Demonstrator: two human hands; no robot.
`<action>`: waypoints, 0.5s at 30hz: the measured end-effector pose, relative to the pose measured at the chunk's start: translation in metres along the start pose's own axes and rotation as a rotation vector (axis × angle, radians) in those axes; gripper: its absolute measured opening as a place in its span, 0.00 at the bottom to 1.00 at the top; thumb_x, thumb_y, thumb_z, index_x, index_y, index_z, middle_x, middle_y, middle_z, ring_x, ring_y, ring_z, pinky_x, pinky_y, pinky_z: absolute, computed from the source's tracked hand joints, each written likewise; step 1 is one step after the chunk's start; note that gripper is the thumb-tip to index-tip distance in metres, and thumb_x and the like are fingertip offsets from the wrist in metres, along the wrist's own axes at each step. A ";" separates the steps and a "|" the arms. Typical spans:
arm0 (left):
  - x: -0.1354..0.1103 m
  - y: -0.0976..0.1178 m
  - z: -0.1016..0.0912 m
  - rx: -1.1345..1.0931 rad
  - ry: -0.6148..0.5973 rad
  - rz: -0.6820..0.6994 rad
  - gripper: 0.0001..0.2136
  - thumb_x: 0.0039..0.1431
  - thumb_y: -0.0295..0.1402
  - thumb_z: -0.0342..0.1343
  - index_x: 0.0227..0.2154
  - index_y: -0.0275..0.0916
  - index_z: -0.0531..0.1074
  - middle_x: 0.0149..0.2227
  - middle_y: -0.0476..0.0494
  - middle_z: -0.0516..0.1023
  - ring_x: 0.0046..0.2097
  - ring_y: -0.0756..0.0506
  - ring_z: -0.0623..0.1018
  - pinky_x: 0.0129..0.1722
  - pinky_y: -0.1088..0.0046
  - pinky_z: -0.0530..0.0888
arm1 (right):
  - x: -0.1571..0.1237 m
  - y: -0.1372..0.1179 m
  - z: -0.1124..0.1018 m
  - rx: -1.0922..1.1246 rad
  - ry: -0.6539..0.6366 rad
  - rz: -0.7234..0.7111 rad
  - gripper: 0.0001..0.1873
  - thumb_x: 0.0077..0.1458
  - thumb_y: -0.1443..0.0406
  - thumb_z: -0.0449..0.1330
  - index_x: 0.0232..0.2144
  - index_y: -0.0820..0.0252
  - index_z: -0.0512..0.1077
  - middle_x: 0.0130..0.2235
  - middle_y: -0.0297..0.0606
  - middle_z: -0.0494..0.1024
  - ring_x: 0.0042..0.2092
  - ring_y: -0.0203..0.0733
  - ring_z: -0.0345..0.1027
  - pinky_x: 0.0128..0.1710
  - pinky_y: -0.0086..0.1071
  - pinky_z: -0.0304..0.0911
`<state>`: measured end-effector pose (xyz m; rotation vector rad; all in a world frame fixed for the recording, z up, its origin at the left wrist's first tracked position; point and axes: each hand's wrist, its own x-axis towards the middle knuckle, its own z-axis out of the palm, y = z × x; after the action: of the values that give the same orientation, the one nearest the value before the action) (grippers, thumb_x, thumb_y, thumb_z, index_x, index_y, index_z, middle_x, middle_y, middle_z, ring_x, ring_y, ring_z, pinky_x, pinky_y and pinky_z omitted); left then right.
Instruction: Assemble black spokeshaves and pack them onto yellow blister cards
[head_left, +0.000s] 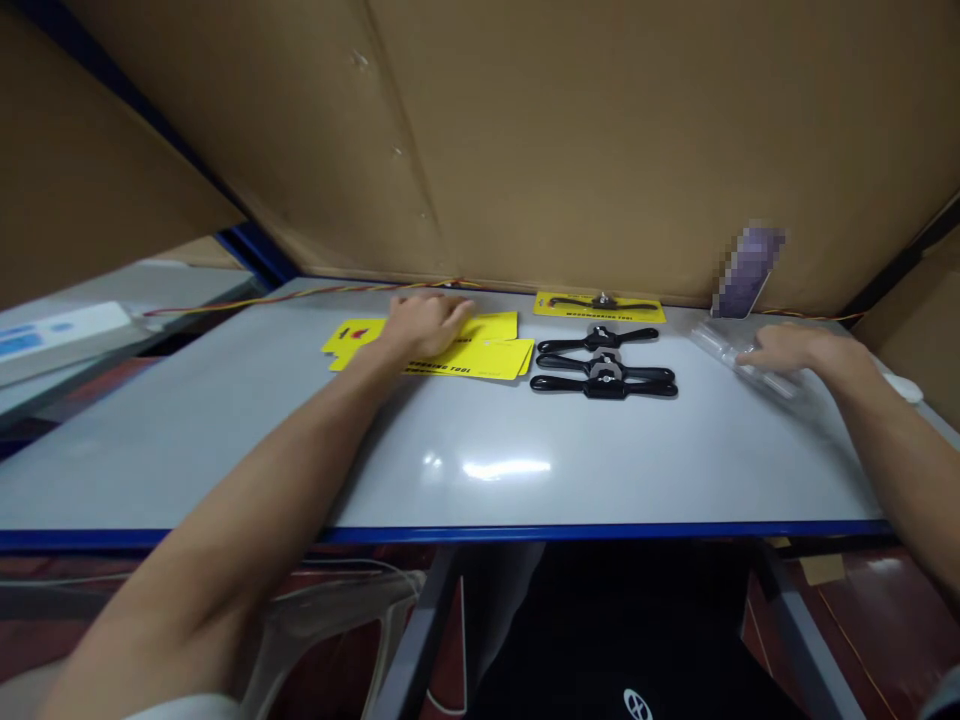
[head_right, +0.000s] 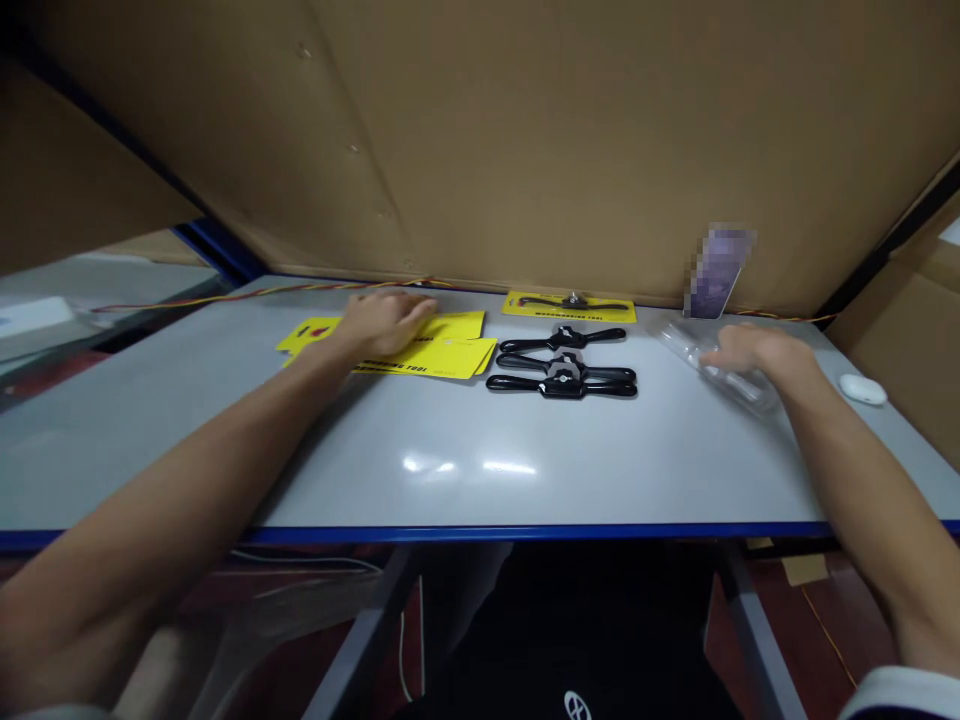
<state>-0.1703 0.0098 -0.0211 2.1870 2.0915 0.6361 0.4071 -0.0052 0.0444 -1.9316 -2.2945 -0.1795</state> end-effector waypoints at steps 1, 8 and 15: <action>0.000 0.007 0.004 0.044 -0.015 0.015 0.25 0.68 0.53 0.47 0.46 0.39 0.80 0.53 0.27 0.81 0.61 0.25 0.74 0.64 0.38 0.63 | 0.003 -0.007 -0.003 -0.063 -0.149 0.081 0.25 0.40 0.45 0.78 0.21 0.55 0.73 0.27 0.54 0.80 0.30 0.60 0.75 0.32 0.55 0.68; 0.002 0.007 -0.002 0.179 -0.088 0.057 0.32 0.72 0.51 0.35 0.56 0.36 0.78 0.54 0.24 0.77 0.55 0.27 0.78 0.55 0.47 0.72 | 0.016 -0.113 -0.034 -0.011 0.031 -0.256 0.20 0.65 0.49 0.59 0.49 0.53 0.81 0.41 0.44 0.85 0.46 0.60 0.78 0.59 0.62 0.62; -0.007 0.025 -0.007 0.148 -0.077 0.237 0.32 0.72 0.55 0.35 0.45 0.40 0.81 0.47 0.31 0.80 0.49 0.33 0.79 0.51 0.57 0.74 | 0.035 -0.196 0.001 0.101 -0.086 -0.351 0.24 0.67 0.54 0.58 0.58 0.60 0.79 0.46 0.51 0.85 0.49 0.60 0.79 0.51 0.48 0.69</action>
<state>-0.1490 -0.0006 -0.0084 2.5212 1.9171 0.4136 0.2084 -0.0042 0.0494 -1.5049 -2.6280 -0.0152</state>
